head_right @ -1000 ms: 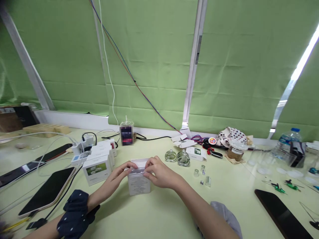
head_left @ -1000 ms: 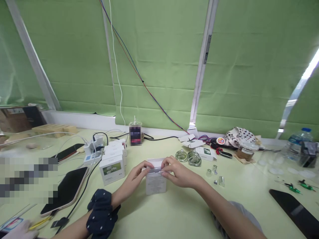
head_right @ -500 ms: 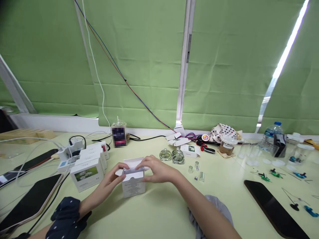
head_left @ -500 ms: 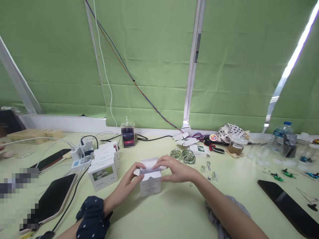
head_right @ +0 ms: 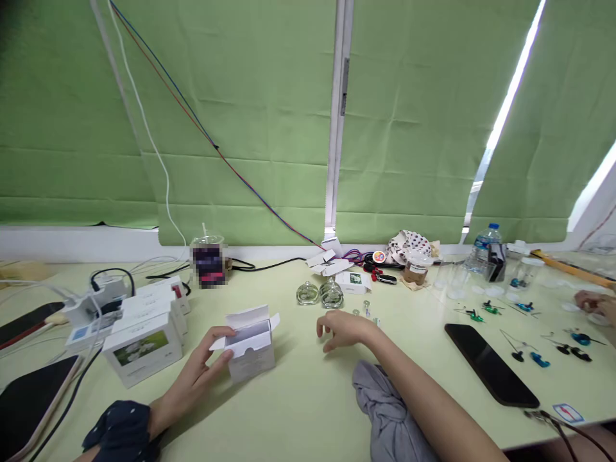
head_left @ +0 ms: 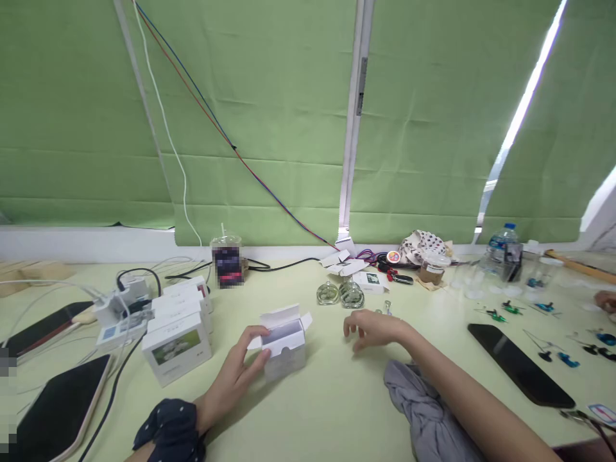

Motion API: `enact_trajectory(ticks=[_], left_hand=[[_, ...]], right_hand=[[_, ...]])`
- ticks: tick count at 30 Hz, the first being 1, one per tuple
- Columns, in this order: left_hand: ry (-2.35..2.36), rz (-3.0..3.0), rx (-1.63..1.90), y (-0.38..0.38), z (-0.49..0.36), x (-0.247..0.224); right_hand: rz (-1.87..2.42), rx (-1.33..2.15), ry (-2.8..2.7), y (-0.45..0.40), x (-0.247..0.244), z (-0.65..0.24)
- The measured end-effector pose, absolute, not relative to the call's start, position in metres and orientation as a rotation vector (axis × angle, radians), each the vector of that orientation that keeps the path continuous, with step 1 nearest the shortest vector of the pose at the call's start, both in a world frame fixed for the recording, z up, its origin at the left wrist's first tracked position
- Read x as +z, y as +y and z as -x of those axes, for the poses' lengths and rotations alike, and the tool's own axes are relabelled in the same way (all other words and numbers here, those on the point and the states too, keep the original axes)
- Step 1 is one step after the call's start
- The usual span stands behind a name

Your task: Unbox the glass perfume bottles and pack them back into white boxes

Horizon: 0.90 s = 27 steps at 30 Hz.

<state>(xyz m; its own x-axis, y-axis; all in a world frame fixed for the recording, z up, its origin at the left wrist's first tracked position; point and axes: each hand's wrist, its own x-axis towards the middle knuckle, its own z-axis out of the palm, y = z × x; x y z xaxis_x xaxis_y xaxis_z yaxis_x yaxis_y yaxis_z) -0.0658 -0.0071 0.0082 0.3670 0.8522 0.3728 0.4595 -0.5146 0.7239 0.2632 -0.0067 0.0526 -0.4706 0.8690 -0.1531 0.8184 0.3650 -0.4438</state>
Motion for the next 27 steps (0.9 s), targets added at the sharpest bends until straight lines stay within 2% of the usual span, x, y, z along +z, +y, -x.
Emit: enact_trajectory(ticks=[3, 7, 18, 22, 27], left_hand=[[1.136, -2.148, 1.054, -0.004, 0.066, -0.002], [1.123, -2.184, 1.114, -0.002, 0.065, -0.010], [1.065, -2.229, 1.254, 0.004, 0.063, -0.017], [1.139, -2.278, 1.352, 0.013, 0.061, -0.020], [1.260, -2.175, 1.386, 0.024, 0.063, -0.018]], right_hand=[[1.678, 0.651, -2.375, -0.019, 0.020, -0.264], [1.530, 0.468, -2.217, -0.023, -0.002, -0.259], [1.572, 0.225, -1.757, 0.087, 0.056, -0.221], [1.587, 0.262, -1.742, 0.084, 0.044, -0.219], [1.584, 0.392, -1.959, 0.046, 0.007, -0.222]])
